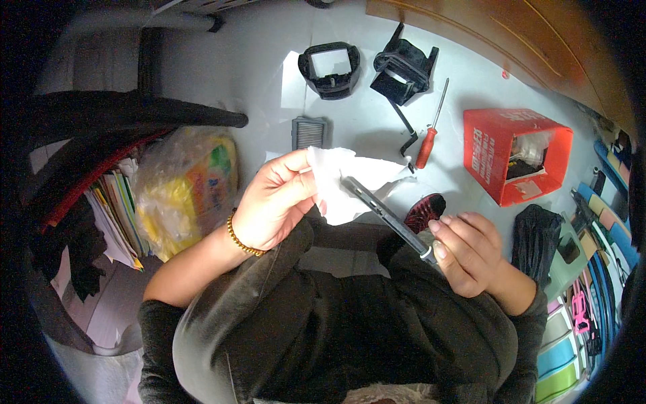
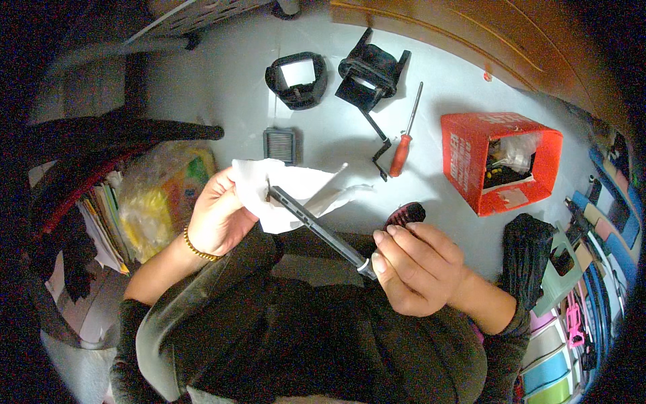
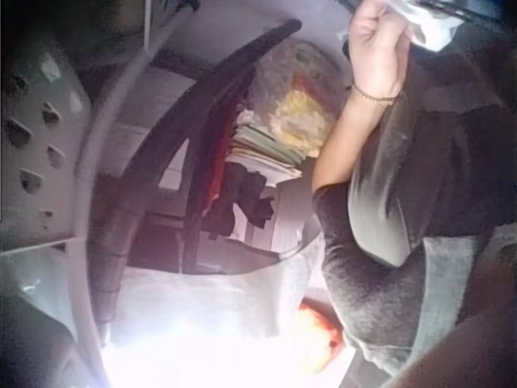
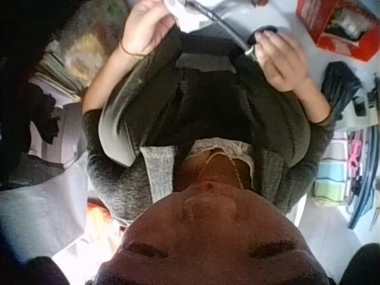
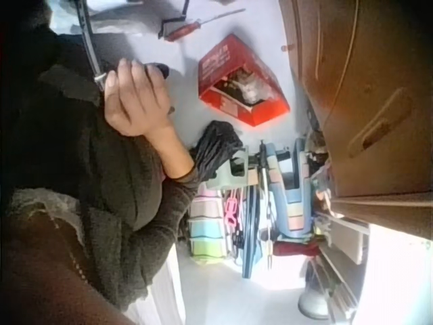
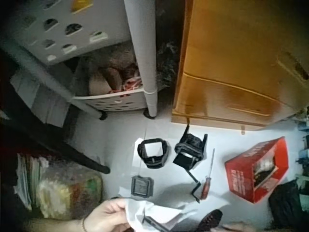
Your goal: The person wipes a metal rod with a tissue, then uses a screwdriver to adjust a black plastic housing. They insert the rod into the housing, wipe the housing interior, and reassemble the components.
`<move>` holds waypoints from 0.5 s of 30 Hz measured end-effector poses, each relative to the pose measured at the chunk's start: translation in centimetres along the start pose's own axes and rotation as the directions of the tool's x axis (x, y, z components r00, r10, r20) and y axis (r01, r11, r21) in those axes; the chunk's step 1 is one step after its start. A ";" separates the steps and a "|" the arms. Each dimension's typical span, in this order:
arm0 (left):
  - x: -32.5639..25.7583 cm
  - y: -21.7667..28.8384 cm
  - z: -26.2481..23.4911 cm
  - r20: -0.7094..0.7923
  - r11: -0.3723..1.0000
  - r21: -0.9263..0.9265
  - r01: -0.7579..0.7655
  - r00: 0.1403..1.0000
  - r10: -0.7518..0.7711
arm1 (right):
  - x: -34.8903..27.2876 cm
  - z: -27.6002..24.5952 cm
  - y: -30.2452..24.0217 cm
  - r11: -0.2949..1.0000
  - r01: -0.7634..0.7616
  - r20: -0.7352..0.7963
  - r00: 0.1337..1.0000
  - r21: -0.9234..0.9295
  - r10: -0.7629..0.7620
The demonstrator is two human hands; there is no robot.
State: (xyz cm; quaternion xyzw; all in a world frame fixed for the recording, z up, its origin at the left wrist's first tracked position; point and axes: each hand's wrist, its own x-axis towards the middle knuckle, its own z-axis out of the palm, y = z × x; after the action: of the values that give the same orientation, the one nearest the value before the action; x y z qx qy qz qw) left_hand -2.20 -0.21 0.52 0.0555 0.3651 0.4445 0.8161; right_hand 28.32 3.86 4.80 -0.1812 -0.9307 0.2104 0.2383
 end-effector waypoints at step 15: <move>-1.3 1.2 0.7 0.018 0.996 -0.057 -0.063 0.998 0.065 | 0.7 0.0 -0.3 0.985 0.074 0.022 0.997 -0.155 -0.071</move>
State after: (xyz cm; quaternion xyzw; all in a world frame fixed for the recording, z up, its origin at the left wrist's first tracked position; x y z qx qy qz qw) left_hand -3.00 -0.36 2.19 0.0487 0.3422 0.4800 0.8063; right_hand 27.67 3.91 5.18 -0.1637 -0.9521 0.1297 0.2234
